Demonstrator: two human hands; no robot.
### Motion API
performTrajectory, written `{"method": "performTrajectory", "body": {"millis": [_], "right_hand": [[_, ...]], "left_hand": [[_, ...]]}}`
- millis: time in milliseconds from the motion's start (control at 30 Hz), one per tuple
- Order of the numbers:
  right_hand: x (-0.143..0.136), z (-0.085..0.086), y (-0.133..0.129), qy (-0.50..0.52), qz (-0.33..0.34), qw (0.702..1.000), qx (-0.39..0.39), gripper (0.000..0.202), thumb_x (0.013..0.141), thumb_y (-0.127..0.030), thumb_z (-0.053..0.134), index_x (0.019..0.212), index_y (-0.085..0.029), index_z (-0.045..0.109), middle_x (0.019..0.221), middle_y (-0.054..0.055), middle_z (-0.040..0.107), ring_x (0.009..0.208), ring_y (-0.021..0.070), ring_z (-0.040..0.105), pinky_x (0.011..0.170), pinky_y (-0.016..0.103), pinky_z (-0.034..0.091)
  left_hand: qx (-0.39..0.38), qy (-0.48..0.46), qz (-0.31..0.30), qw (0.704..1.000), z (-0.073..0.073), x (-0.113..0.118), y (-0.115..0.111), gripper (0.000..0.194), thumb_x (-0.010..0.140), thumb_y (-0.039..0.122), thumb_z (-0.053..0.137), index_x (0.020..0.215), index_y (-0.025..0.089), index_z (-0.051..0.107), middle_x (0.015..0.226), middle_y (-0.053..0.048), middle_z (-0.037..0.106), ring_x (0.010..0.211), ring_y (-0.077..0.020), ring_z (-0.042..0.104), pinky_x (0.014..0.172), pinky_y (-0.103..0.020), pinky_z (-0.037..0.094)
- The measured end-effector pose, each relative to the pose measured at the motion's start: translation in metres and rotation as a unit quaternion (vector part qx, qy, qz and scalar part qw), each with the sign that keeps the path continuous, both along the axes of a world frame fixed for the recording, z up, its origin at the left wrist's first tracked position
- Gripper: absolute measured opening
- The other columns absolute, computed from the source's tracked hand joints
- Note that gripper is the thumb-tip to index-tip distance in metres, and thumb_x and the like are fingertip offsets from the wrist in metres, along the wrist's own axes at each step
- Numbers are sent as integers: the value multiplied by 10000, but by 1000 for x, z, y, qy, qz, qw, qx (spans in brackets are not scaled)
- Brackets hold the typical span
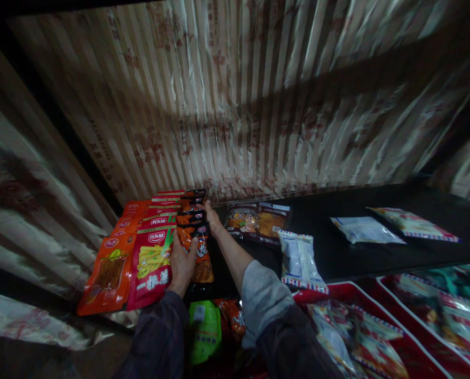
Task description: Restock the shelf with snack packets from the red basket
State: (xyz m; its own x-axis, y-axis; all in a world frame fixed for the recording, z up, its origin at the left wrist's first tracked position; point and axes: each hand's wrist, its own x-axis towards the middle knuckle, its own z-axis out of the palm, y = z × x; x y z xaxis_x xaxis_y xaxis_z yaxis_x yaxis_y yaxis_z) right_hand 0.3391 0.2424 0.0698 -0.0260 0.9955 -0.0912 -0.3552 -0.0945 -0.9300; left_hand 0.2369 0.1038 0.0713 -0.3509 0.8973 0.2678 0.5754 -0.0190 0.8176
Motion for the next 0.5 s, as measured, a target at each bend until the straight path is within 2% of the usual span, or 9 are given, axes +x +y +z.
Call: {"method": "performTrajectory", "body": {"millis": [133,233,367,500], "right_hand": [[5,1,-13,36,8,999,-12,563,856,-628,336,1027,-226,691,1062,26,700,1049,206,610,983,392,428],[9,-4,-32,44,-32,998,11,535,855,-615,360,1018,-229,691,1188,24,645,1174,212,535,1046,387,363],[11,-14,-74,-14,-111,989,96,524,846,-601,408,1165,-242,620,1317,17,550,1267,200,445,1112,377,261],[5,-22,-120,-92,-112,977,153,535,845,-549,471,1315,-293,481,1425,-19,425,1346,172,331,1144,347,190]], "left_hand": [[-6,7,-5,1000,1,1,-2,787,842,489,431,1427,22,188,1409,-239,386,1299,-276,396,1047,-385,339],[-11,7,-3,1000,2,1,-4,785,842,488,435,1429,30,187,1409,-241,385,1296,-278,400,1041,-384,349],[-1,16,-6,1000,3,1,-6,773,848,491,423,1432,41,190,1427,-229,365,1305,-276,387,1056,-385,333],[0,43,-2,999,3,0,-7,773,848,499,420,1423,24,214,1424,-240,363,1299,-293,393,1055,-401,330]]}}
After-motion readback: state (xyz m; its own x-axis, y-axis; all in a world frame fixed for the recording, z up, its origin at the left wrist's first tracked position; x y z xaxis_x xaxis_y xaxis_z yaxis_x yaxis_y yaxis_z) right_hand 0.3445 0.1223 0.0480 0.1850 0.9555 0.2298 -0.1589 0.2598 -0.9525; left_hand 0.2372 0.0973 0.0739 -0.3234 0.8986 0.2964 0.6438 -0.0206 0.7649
